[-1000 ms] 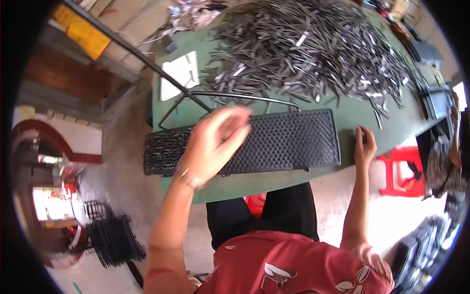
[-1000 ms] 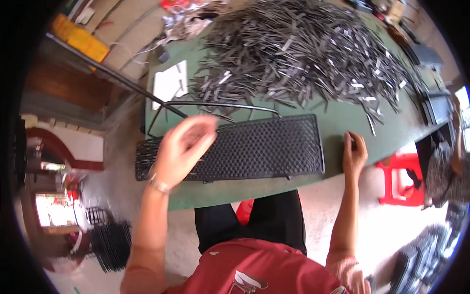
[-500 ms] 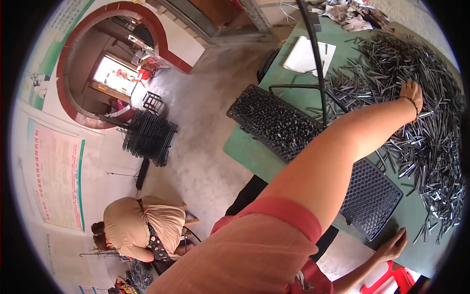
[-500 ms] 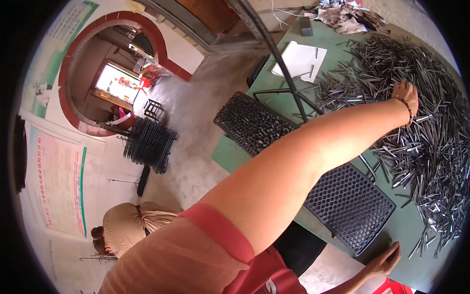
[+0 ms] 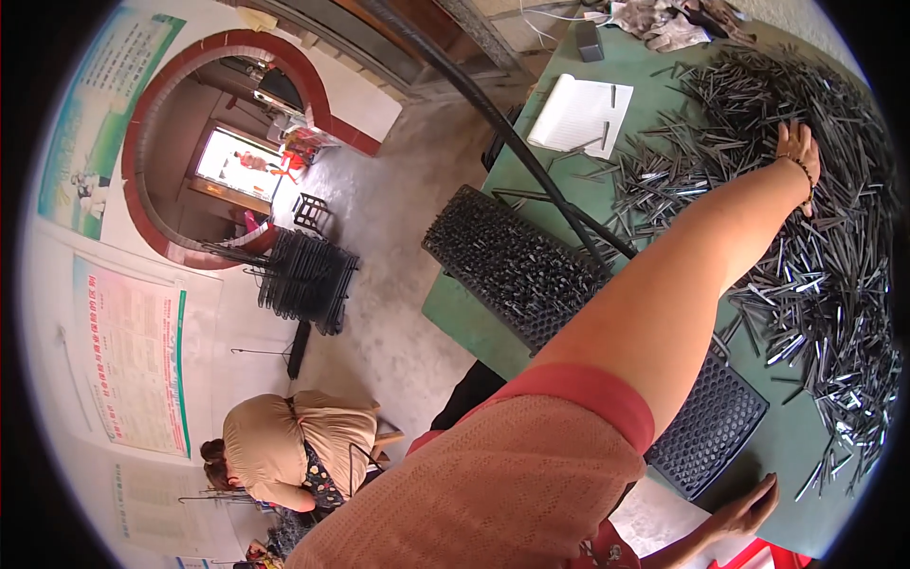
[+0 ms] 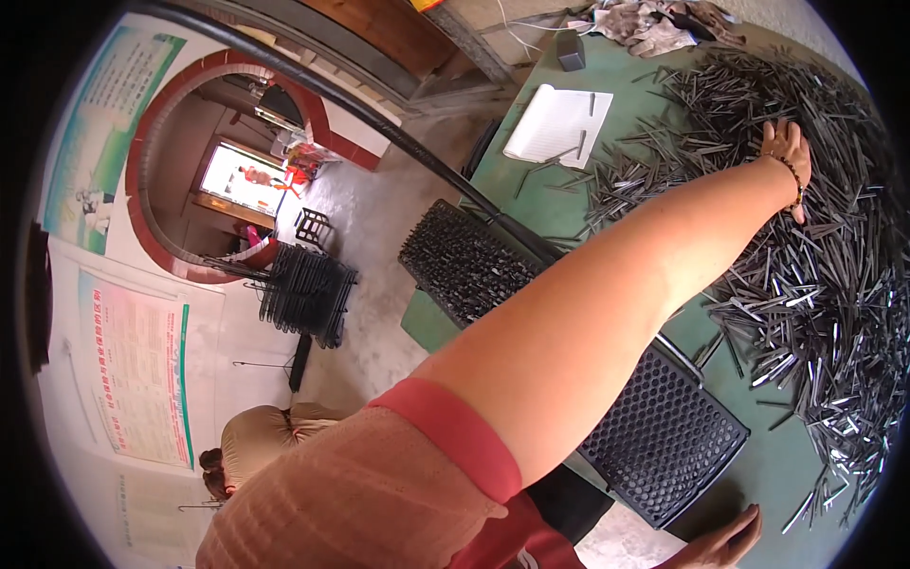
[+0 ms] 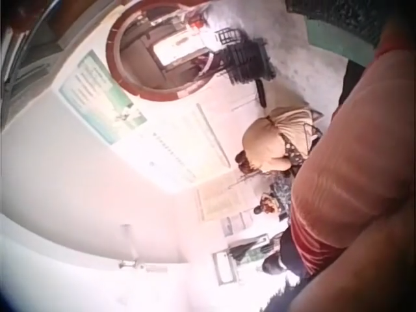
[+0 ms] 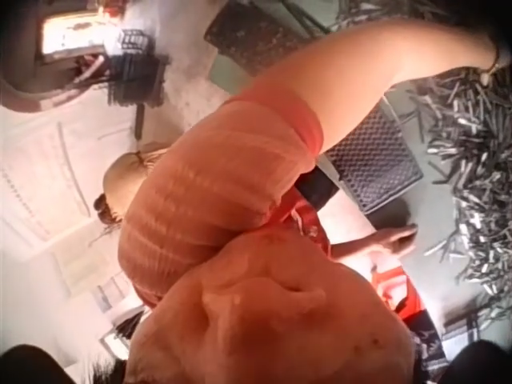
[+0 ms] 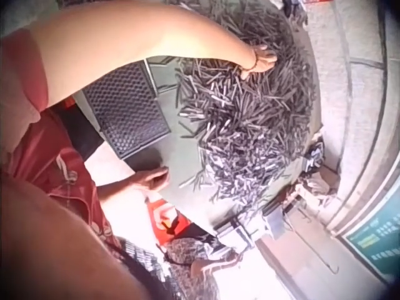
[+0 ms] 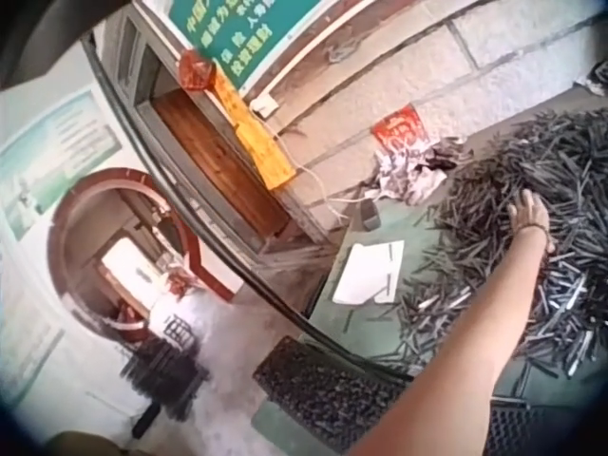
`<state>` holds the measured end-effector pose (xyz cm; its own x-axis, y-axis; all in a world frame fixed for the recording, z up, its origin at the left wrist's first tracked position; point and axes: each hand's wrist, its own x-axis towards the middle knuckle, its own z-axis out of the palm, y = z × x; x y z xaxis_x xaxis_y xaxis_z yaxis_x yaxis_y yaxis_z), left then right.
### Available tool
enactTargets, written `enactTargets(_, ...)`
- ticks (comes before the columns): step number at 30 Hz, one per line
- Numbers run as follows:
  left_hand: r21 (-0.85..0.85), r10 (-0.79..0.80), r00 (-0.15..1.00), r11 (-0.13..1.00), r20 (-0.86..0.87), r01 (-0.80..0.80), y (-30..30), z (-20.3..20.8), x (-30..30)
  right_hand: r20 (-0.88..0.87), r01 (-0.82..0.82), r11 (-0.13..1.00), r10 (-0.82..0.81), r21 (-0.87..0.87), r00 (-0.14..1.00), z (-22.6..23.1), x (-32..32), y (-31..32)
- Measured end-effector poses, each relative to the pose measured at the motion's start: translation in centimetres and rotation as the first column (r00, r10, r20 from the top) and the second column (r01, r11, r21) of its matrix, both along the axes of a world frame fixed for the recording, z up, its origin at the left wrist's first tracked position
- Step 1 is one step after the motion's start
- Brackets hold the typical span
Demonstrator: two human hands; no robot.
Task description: Assembling metal components by inserting thin metal strips into a slotted frame.
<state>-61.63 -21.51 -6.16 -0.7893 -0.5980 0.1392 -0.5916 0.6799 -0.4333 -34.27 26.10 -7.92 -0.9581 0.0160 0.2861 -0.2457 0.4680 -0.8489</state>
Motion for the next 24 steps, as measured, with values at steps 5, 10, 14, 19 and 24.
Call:
enactTargets(5, 0.236, -0.399, 0.917, 0.89, -0.011, 0.39, 9.1, 2.3, 3.5, -0.008, 0.165, 0.969, -0.166, 0.186, 0.986, 0.5, 0.7, 4.9)
enactTargets(10, 0.226, -0.438, 0.894, 0.865, -0.095, 0.448, 7.0, 9.3, 10.4, 0.01, 0.028, 0.999, -0.028, -0.017, 1.0, 0.5, 1.1, 0.6)
enactTargets(14, 0.169, -0.474, 0.88, 0.87, 0.026, 0.464, 5.9, 9.2, 9.7, 0.012, 0.029, 0.999, -0.029, -0.031, 1.0, 1.7, 1.0, -0.1)
enactTargets(19, 0.232, -0.383, 0.923, 0.895, -0.04, 0.381, 6.2, 7.6, 7.6, 0.001, 0.086, 0.995, -0.086, 0.043, 0.996, 2.3, 1.1, 0.2)
enactTargets(24, 0.176, -0.507, 0.862, 0.847, -0.019, 0.502, 7.1, 8.2, 7.6, 0.029, 0.087, 0.996, -0.088, 0.035, 0.996, 2.6, 1.3, 0.0)
